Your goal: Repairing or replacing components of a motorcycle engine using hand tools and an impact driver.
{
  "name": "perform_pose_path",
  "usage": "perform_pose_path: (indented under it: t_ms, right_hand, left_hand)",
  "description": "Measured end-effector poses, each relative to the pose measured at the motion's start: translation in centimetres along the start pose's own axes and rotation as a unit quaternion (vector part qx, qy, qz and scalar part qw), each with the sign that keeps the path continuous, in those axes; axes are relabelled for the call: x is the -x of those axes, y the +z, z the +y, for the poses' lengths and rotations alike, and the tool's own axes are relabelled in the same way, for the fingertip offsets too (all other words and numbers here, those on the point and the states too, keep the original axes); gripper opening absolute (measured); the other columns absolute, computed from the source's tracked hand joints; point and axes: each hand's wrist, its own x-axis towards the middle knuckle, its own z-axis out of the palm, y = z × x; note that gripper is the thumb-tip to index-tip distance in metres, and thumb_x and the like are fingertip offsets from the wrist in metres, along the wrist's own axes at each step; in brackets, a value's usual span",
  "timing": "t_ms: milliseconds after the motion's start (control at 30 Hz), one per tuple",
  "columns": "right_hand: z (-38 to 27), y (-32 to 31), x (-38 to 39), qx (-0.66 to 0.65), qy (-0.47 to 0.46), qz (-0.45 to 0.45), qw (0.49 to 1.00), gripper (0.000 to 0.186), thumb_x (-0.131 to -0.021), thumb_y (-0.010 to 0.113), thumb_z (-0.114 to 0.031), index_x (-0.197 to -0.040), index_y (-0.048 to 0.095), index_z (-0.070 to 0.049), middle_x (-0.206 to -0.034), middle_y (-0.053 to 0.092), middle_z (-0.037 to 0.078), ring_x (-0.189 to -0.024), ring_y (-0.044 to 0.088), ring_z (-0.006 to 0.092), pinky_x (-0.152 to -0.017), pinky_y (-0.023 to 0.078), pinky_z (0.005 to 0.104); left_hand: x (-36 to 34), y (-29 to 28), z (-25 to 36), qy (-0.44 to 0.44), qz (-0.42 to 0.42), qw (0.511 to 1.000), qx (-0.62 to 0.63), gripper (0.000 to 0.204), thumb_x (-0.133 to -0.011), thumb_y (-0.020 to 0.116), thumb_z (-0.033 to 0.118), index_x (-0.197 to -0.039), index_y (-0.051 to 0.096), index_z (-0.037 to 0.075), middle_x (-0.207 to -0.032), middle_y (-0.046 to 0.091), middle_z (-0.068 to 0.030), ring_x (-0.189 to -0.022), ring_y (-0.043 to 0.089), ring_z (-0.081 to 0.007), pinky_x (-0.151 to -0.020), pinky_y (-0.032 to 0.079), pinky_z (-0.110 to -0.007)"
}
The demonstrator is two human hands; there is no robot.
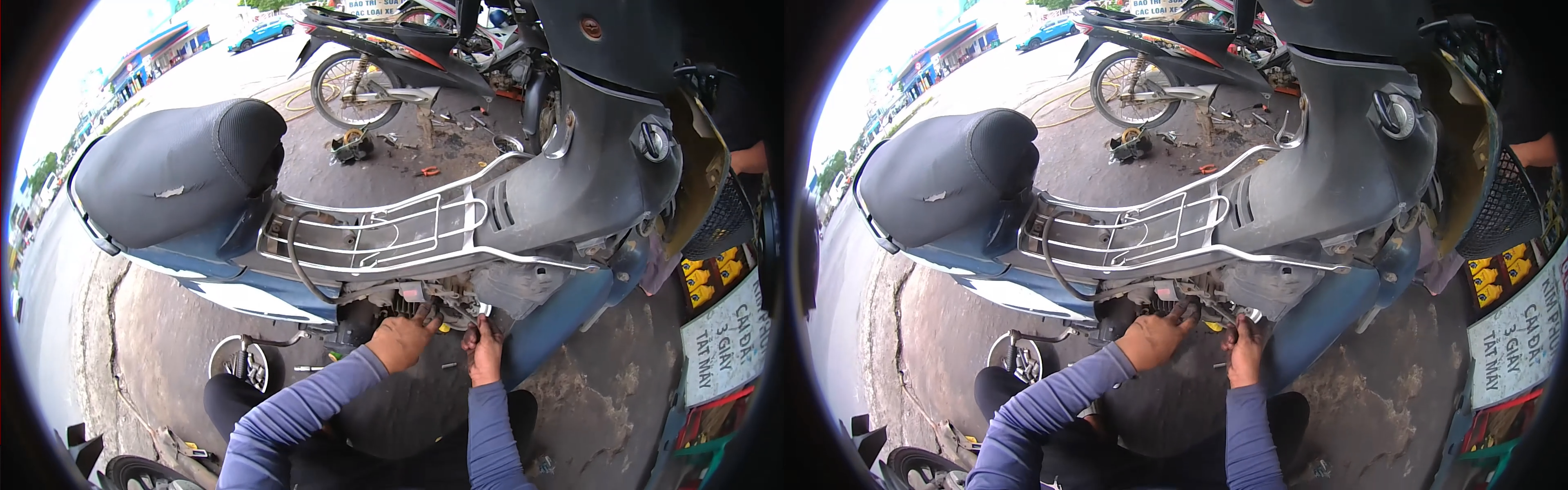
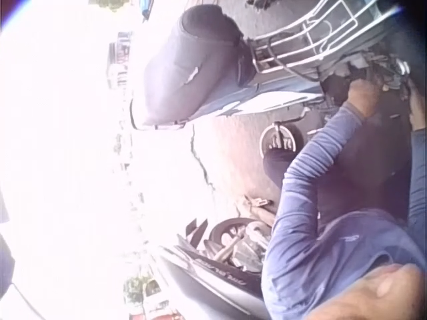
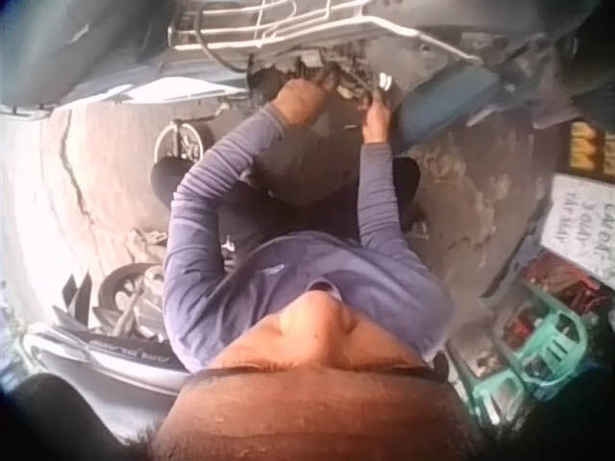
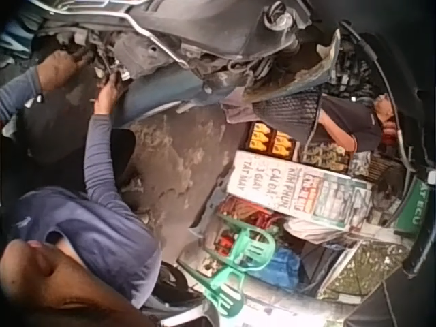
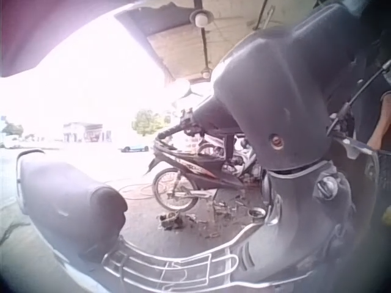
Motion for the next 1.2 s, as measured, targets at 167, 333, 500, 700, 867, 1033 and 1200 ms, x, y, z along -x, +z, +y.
perform_pose_path:
  t_ms: [167,333,500,700,867,1033,1200]
  right_hand:
    - [6.3,1.0,3.3,0.081,-0.069,0.153,0.983,0.022,-0.096,0.059,-0.022,-0.086,0.06,-0.002,-0.07,0.057,0.002,-0.05,0.047,0.0087,-0.045,0.035,0.0224]
    - [6.8,2.3,5.0,-0.047,-0.001,-0.005,0.999,0.023,-0.093,0.063,-0.021,-0.091,0.062,0.001,-0.072,0.056,0.004,-0.061,0.052,0.0108,-0.052,0.04,0.0248]
    - [6.0,1.9,5.2,-0.051,-0.005,0.043,0.998,0.021,-0.092,0.065,-0.02,-0.095,0.063,0.0,-0.069,0.057,0.004,-0.062,0.053,0.0114,-0.053,0.042,0.0241]
    - [7.1,2.1,5.4,0.102,-0.03,0.068,0.992,0.019,-0.093,0.062,-0.018,-0.091,0.066,0.001,-0.068,0.061,0.003,-0.055,0.052,0.0074,-0.051,0.039,0.0223]
    - [8.6,3.4,4.8,0.132,-0.025,0.024,0.991,0.02,-0.095,0.054,-0.009,-0.08,0.064,0.001,-0.062,0.056,0.0,-0.05,0.048,0.0062,-0.048,0.038,0.0239]
    - [8.9,5.1,4.8,0.138,-0.003,-0.035,0.99,0.019,-0.095,0.054,-0.01,-0.08,0.062,0.001,-0.064,0.059,0.002,-0.052,0.055,0.0093,-0.048,0.042,0.0239]
    - [2.7,1.9,2.8,0.12,0.044,0.111,0.986,0.023,-0.093,0.061,-0.02,-0.079,0.059,-0.003,-0.06,0.05,-0.001,-0.049,0.043,0.0052,-0.045,0.033,0.0195]
  left_hand:
    - [1.9,-2.5,12.5,0.074,-0.196,0.977,-0.039,0.036,-0.086,0.052,0.014,-0.12,0.055,0.003,-0.128,0.052,-0.0285,-0.086,0.068,-0.035,-0.066,0.057,-0.04]
    - [3.7,-0.5,16.2,0.123,-0.185,0.975,0.003,0.036,-0.082,0.055,0.014,-0.116,0.057,0.001,-0.123,0.055,-0.026,-0.086,0.068,-0.0345,-0.067,0.056,-0.04]
    - [3.7,-1.7,15.1,0.108,-0.182,0.977,0.016,0.036,-0.079,0.058,0.013,-0.113,0.058,-0.001,-0.117,0.057,-0.0235,-0.087,0.067,-0.034,-0.067,0.056,-0.04]
    - [3.0,-3.1,6.3,-0.014,-0.106,0.993,0.055,0.037,-0.075,0.061,0.012,-0.109,0.059,-0.003,-0.111,0.061,-0.0205,-0.087,0.067,-0.0333,-0.068,0.056,-0.04]
    - [-0.1,1.2,-0.4,0.004,0.087,0.995,0.047,0.043,-0.069,0.069,0.019,-0.106,0.055,0.002,-0.137,0.044,-0.0258,-0.087,0.065,-0.0385,-0.073,0.055,-0.042]
    - [-1.4,2.3,-2.2,-0.003,0.085,0.988,0.128,0.044,-0.068,0.067,0.016,-0.107,0.051,0.002,-0.121,0.056,-0.0257,-0.084,0.064,-0.04,-0.074,0.054,-0.044]
    - [-1.5,2.2,-3.1,0.0,0.058,0.993,0.106,0.064,-0.065,0.067,0.012,-0.124,0.045,0.002,-0.108,0.061,-0.0215,-0.086,0.065,-0.0396,-0.074,0.053,-0.045]
